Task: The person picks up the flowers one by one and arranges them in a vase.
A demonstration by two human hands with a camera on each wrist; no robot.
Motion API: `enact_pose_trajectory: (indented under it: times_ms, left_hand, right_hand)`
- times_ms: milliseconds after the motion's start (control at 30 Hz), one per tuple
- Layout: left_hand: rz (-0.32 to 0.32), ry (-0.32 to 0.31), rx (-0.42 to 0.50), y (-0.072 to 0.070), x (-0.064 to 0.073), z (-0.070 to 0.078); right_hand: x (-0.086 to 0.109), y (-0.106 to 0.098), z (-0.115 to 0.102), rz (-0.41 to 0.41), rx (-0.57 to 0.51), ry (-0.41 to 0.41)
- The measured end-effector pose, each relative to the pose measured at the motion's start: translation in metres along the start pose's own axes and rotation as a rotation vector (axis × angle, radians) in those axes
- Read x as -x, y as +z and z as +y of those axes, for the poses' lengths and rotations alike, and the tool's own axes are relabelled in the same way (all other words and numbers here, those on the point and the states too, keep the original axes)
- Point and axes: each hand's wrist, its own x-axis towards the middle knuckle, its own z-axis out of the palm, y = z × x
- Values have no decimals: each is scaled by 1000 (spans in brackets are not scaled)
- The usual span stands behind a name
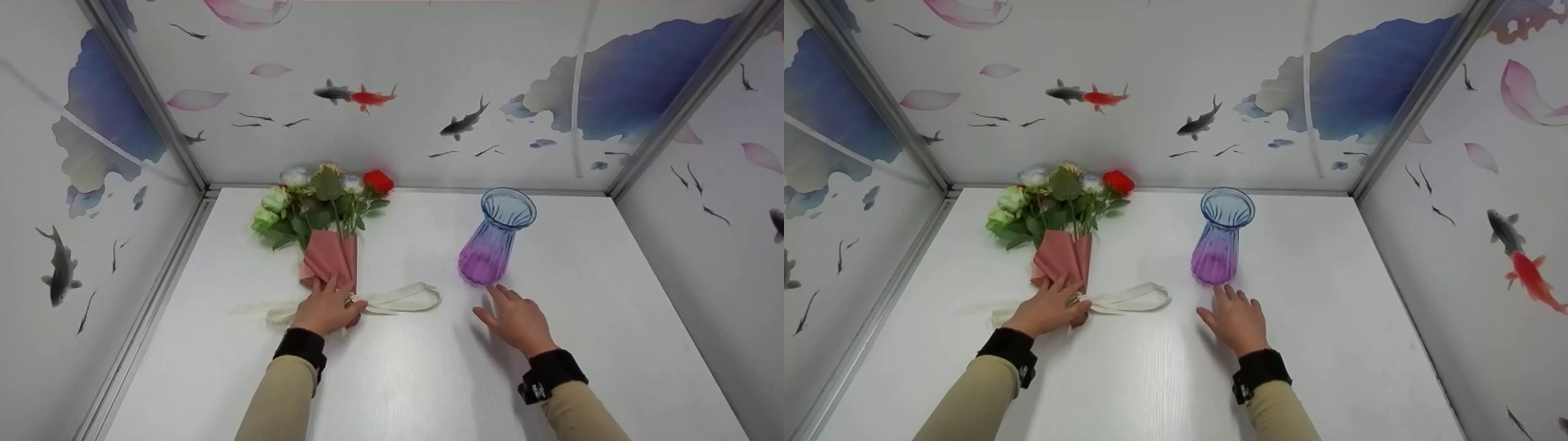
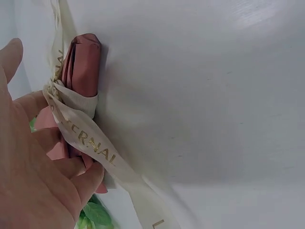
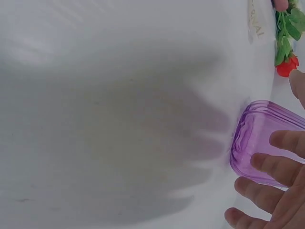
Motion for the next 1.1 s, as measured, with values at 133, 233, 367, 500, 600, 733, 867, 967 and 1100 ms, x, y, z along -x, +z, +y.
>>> enact_pose_trajectory:
  times_ms: [133,233,367,500,600,733,867,967,1100]
  left_hand:
    - [-38,1,21,1,-1,1]
    - [-60,7,22,2,-2,3]
    - [-77,20,26,4,-3,7]
    - [-82,52,23,7,-6,11]
    - [-76,84,5,9,-7,13]
    - [-63,112,-24,11,-8,16]
    - [-56,121,-37,12,-7,17]
    - [-54,129,-44,13,-7,19]
    - [-45,144,-65,16,-9,21]
  right_hand:
    - [-1,6,-7,-1,-11,-29]
    - [-2,10,-11,7,-18,-53]
    - [-3,15,-18,-6,-39,-66]
    - [-5,18,-25,-42,-58,-79]
    - [-6,21,-30,-63,-64,-93]
    - [-7,23,-34,-85,-69,-98]
    - [-7,24,-38,-97,-73,-110]
    - [-8,24,-40,-109,-75,-115]
    - [-9,23,-44,-113,-79,-123]
